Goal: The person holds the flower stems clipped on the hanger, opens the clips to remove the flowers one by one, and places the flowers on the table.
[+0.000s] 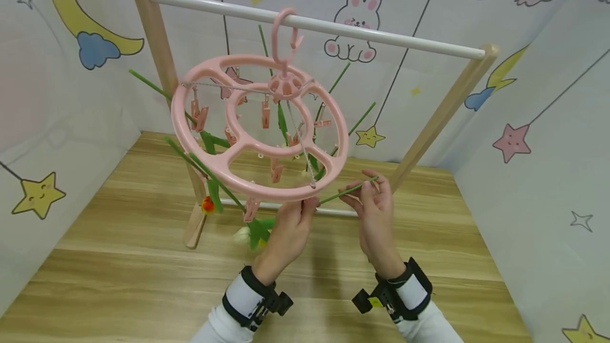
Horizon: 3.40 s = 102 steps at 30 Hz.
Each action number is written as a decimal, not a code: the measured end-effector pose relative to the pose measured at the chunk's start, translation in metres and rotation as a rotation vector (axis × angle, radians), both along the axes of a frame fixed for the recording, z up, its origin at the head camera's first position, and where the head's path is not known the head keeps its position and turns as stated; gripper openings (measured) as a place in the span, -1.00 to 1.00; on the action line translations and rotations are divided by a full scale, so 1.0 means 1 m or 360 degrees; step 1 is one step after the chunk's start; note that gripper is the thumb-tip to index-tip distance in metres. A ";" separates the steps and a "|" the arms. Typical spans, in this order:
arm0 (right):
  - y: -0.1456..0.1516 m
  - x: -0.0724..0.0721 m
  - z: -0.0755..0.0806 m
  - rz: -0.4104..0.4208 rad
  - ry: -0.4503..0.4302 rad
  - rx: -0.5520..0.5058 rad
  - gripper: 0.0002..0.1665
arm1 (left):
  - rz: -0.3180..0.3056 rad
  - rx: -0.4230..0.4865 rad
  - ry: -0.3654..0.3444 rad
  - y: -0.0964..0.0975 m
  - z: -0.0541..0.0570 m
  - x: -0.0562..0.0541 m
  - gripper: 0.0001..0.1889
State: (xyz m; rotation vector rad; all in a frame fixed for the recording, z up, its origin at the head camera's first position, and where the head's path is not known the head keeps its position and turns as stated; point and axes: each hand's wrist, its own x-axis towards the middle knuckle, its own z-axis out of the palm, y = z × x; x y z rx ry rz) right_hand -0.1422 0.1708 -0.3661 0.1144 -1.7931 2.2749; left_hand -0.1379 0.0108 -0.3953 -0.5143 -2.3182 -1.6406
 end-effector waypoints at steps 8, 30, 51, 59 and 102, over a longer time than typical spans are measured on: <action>-0.013 0.008 -0.001 0.0075 0.0093 -0.0102 -0.73 | 0.0164 -0.0139 0.0148 0.004 -0.005 0.001 -0.68; -0.024 0.003 -0.020 0.0099 0.0392 0.0126 -0.71 | 0.0024 0.0366 0.0017 -0.007 0.002 -0.003 -0.63; -0.030 0.006 -0.029 0.0107 0.0298 0.0123 -0.78 | 0.0149 0.0351 -0.0024 -0.005 0.003 -0.004 -0.77; -0.028 0.004 -0.030 0.0102 0.0404 0.0228 -0.79 | 0.0182 0.0325 -0.0045 -0.011 0.007 -0.007 -0.91; 0.123 -0.041 0.052 -0.0678 0.0667 0.0658 -0.61 | -0.0018 0.0292 -0.0210 -0.032 0.000 -0.011 -0.58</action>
